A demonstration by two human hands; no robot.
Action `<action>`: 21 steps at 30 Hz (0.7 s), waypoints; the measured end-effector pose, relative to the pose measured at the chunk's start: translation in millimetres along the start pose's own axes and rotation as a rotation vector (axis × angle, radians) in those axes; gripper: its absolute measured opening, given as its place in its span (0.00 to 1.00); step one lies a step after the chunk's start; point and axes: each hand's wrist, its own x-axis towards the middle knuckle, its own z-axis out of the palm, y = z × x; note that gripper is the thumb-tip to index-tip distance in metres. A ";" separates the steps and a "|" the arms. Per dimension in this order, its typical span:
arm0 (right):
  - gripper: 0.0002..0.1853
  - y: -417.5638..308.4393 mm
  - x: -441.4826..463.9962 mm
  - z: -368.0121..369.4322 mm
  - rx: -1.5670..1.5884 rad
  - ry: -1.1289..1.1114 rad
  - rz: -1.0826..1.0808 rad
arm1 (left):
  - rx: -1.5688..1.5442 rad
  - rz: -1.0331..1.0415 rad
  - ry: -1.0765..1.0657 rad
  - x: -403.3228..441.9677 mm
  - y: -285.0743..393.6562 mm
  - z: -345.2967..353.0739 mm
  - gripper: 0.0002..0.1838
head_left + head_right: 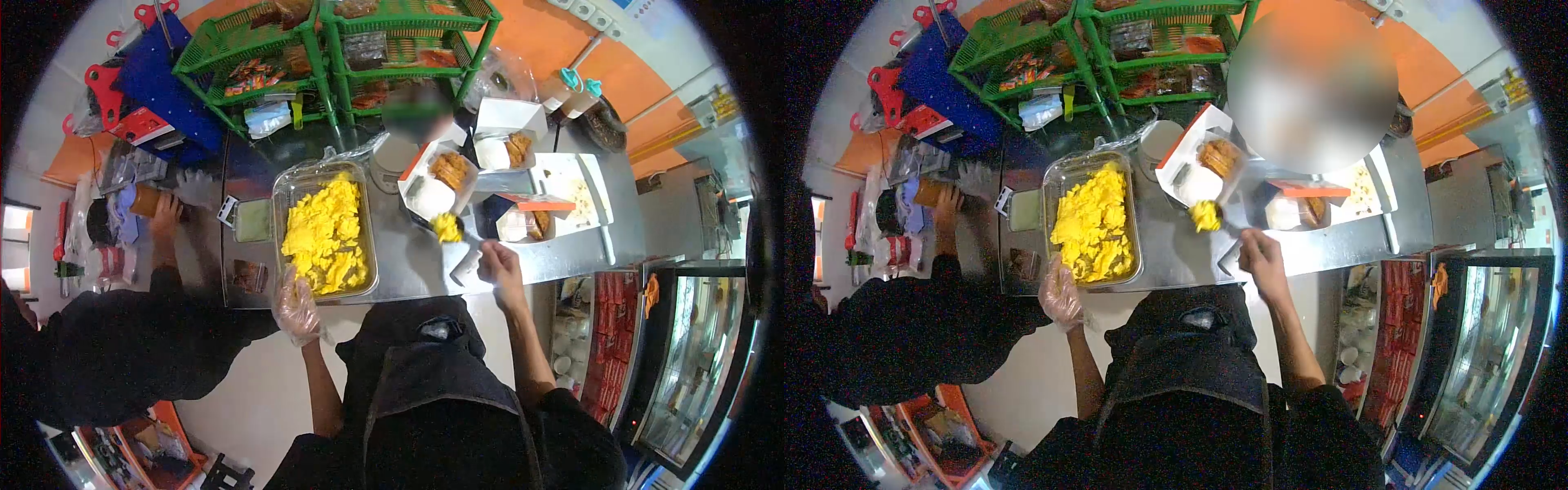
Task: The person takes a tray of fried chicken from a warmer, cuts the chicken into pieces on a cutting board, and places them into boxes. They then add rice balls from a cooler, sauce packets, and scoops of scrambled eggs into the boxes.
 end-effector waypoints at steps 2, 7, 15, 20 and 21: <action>0.10 -7.8 19.6 -0.9 -0.172 0.062 -0.027 | 0.138 0.073 -0.009 1.5 0.3 0.8 0.12; 0.18 41.9 66.2 1.4 -1.283 -0.011 -0.782 | 0.110 0.056 -0.014 -1.0 5.7 3.1 0.12; 0.25 62.9 61.9 -4.7 -1.336 -0.045 -0.958 | 0.047 0.049 0.066 -17.1 -13.7 -13.7 0.12; 0.29 59.6 72.5 2.3 -1.331 -0.064 -1.006 | 0.093 0.053 0.056 -16.6 -14.7 -18.4 0.14; 0.29 58.9 69.3 0.1 -1.332 -0.065 -1.003 | 0.094 0.051 0.054 -17.8 -15.3 -18.8 0.14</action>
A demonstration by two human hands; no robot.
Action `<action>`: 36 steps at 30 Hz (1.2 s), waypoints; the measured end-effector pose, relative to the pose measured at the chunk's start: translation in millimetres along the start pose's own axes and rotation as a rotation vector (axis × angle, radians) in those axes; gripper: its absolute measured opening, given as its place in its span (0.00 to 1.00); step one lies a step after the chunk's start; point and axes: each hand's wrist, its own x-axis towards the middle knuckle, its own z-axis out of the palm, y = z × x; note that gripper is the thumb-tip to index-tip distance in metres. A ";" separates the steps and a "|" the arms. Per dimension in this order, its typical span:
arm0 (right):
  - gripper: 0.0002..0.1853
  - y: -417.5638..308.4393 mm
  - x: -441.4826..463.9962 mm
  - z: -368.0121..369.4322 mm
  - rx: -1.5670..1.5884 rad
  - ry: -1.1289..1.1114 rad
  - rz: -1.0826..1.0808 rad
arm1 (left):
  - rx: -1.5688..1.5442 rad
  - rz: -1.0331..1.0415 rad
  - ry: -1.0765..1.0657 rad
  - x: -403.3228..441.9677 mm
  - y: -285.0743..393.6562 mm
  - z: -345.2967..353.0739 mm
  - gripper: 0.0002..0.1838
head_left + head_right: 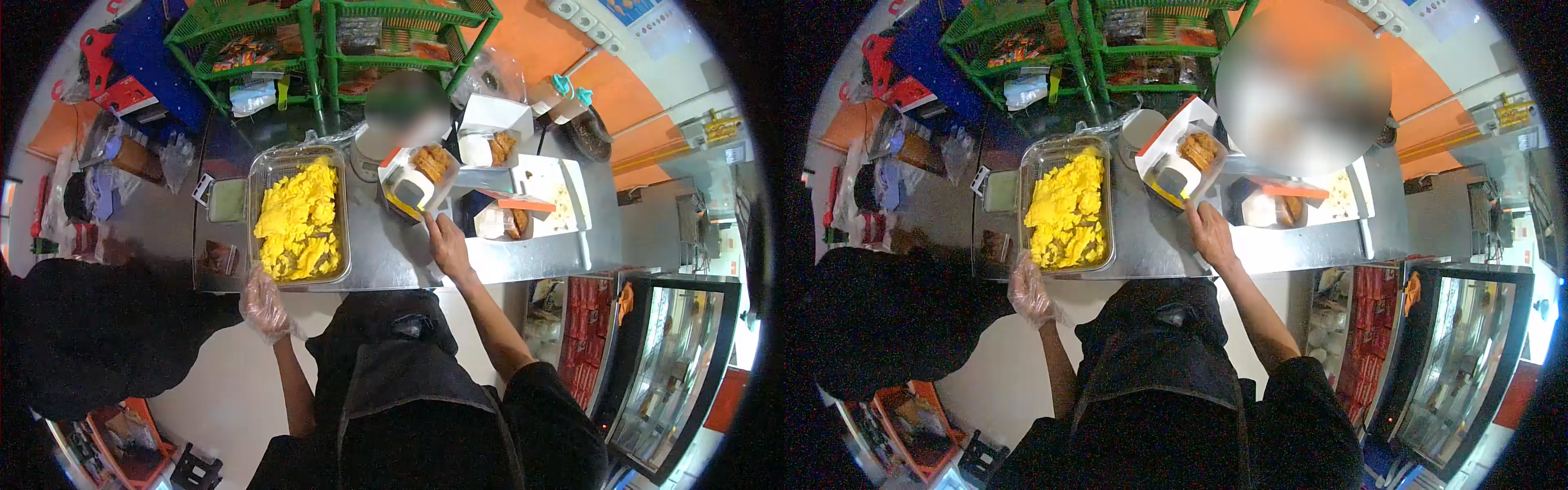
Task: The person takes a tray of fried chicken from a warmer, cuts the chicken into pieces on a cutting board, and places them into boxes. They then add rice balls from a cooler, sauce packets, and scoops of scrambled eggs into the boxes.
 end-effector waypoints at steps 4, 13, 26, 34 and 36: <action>0.27 3.0 -2.9 -14.2 -0.015 -0.008 0.044 | -0.424 -0.270 0.105 4.7 -11.1 -1.5 0.13; 0.25 -7.7 -5.3 -24.6 0.031 -0.088 0.116 | -0.441 -0.276 0.240 -1.5 -64.4 18.0 0.17; 0.22 -157.5 68.3 44.2 0.079 -0.384 -0.354 | 0.261 -0.304 0.107 19.1 -25.5 3.0 0.14; 0.25 -189.2 91.2 58.7 0.022 -0.395 -0.511 | 0.145 -0.400 0.116 10.6 -24.6 5.8 0.14; 0.26 -192.1 90.2 82.1 0.008 -0.379 -0.613 | 0.137 -0.401 0.092 9.0 -27.8 5.6 0.14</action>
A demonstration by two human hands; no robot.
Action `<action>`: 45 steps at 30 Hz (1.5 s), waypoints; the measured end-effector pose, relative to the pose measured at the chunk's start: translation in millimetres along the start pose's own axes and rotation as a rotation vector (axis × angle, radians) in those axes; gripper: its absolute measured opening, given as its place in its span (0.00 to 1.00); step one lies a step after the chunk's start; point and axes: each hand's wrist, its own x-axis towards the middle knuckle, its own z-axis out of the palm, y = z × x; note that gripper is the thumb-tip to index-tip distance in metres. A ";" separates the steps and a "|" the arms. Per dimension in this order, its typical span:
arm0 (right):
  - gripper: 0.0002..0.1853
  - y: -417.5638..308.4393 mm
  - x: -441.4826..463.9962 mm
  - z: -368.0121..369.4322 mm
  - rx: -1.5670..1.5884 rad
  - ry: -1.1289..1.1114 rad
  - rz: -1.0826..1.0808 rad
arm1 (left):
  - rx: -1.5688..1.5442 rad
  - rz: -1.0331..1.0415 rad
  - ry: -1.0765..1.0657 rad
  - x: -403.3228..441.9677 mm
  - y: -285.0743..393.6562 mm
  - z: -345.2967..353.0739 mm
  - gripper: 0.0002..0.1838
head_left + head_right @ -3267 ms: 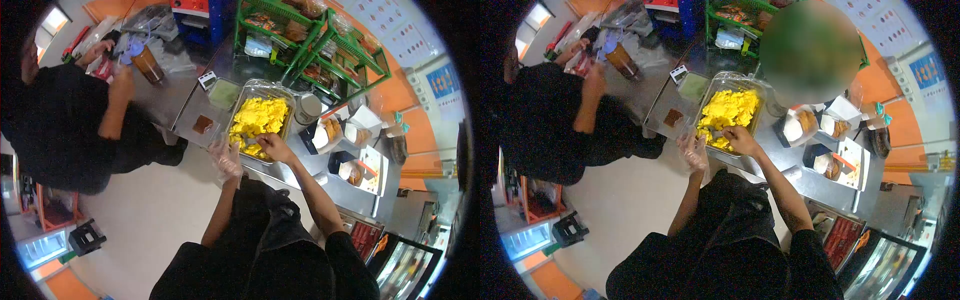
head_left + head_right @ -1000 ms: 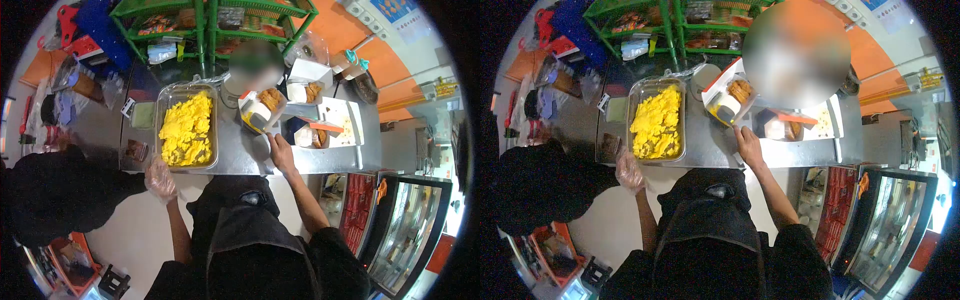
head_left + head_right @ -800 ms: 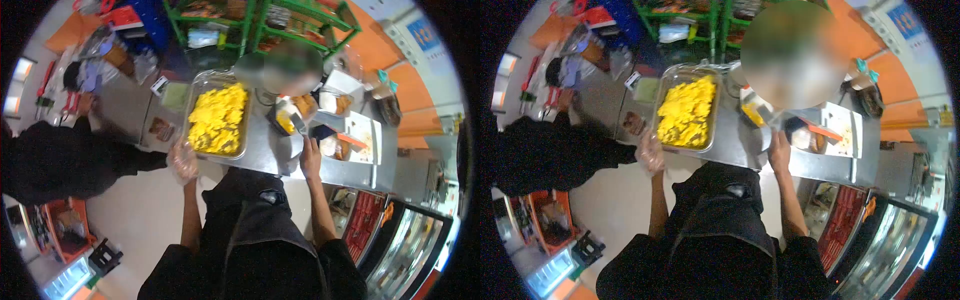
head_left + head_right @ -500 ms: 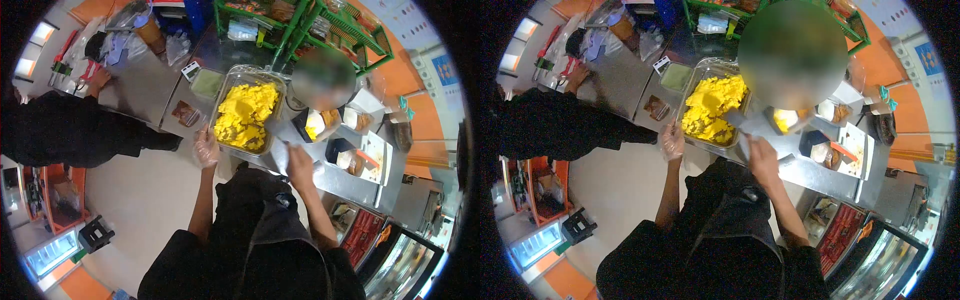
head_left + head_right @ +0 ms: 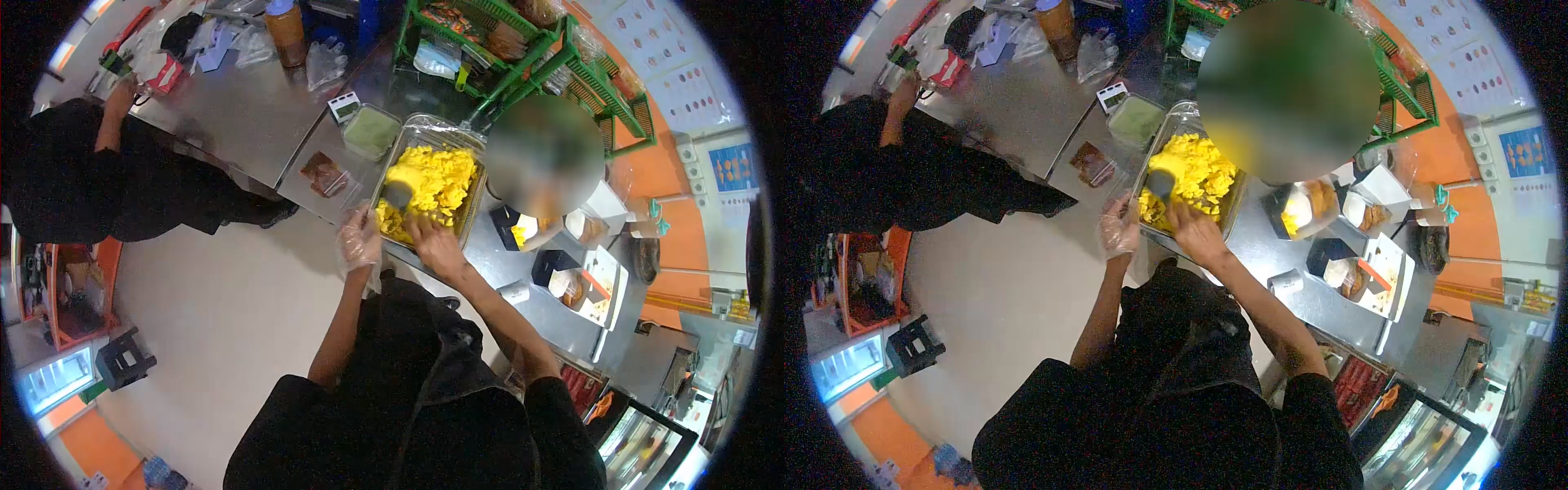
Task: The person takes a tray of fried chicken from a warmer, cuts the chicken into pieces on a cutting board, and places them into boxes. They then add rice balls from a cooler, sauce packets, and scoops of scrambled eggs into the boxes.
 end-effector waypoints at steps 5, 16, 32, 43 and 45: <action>0.25 -10.8 -31.0 -17.2 0.126 -0.128 -0.016 | -0.052 0.038 -0.007 -1.7 4.3 -1.4 0.13; 0.18 -9.4 -32.4 0.6 0.132 -0.054 0.225 | -0.249 0.084 0.092 -17.4 -15.3 5.9 0.16; 0.09 -17.7 8.8 -15.5 0.890 0.091 0.514 | -0.047 0.308 0.156 -24.5 -6.7 8.3 0.14; 0.13 16.0 -33.2 -2.8 1.951 0.265 0.926 | -0.543 0.615 -0.068 1.0 22.8 18.2 0.23; 0.09 12.9 -47.7 -23.1 1.849 0.418 1.024 | -0.499 0.687 -0.080 12.3 11.1 9.1 0.20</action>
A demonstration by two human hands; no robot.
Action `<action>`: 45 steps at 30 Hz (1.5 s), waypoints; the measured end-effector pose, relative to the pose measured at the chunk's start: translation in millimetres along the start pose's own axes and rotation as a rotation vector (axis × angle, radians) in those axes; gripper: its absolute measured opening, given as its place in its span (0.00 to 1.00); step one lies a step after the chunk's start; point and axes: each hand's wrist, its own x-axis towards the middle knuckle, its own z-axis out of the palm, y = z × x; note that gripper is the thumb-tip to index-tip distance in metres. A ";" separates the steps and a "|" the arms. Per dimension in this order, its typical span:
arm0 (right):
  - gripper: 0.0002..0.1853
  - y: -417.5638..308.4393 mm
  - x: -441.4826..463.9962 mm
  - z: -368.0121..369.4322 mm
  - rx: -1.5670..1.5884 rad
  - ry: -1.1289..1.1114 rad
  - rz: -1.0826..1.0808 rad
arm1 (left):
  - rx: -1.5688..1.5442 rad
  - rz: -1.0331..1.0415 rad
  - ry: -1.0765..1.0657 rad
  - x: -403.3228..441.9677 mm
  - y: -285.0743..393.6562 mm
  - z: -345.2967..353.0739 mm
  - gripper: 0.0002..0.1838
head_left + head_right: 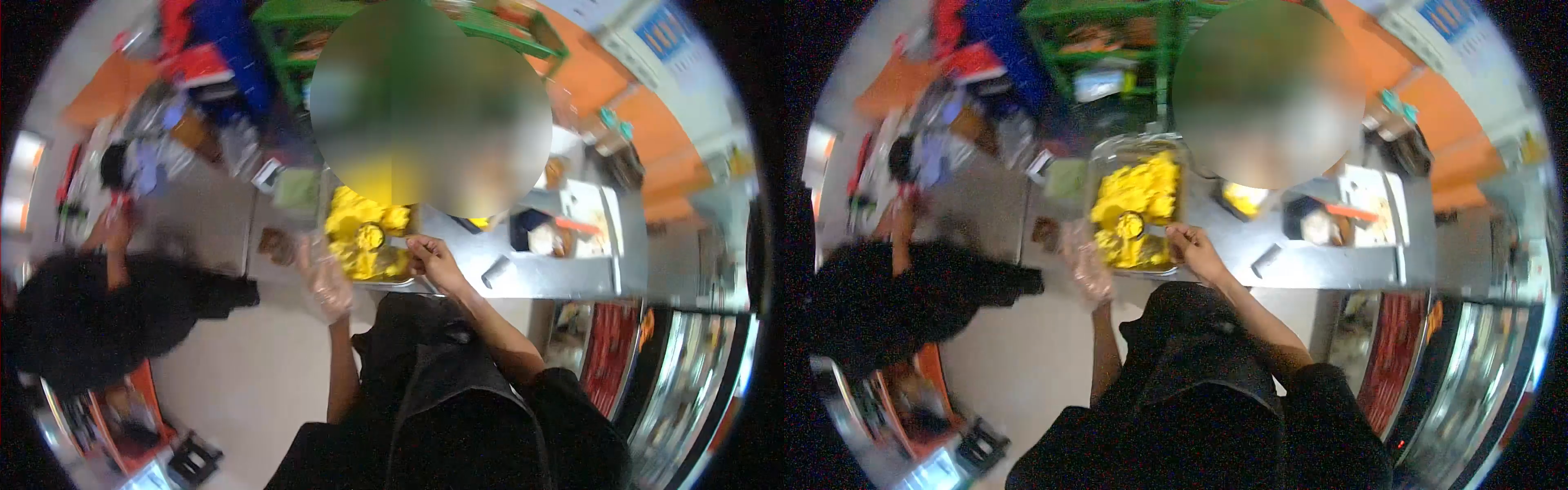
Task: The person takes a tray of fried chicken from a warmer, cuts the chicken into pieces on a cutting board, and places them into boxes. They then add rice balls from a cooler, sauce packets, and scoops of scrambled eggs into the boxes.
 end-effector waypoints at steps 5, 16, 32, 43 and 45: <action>0.11 -33.6 -69.7 -57.3 0.216 0.161 -0.046 | 0.070 0.184 -0.271 3.1 -15.7 -17.4 0.26; 0.11 -56.6 -167.1 -221.3 -0.733 0.982 -0.321 | 0.593 -0.093 -0.277 -9.9 -17.6 -4.5 0.24; 0.19 -30.7 -130.3 -242.9 -1.572 0.905 -0.644 | 0.665 0.163 -0.250 -7.3 4.9 5.1 0.17; 0.16 -48.1 -129.9 -232.4 -1.446 0.875 -0.586 | 0.578 0.034 -0.174 -12.8 -6.1 0.7 0.15; 0.16 -55.6 -120.7 -232.7 -1.509 0.844 -0.548 | 0.642 0.085 -0.173 -15.7 -7.2 -6.2 0.15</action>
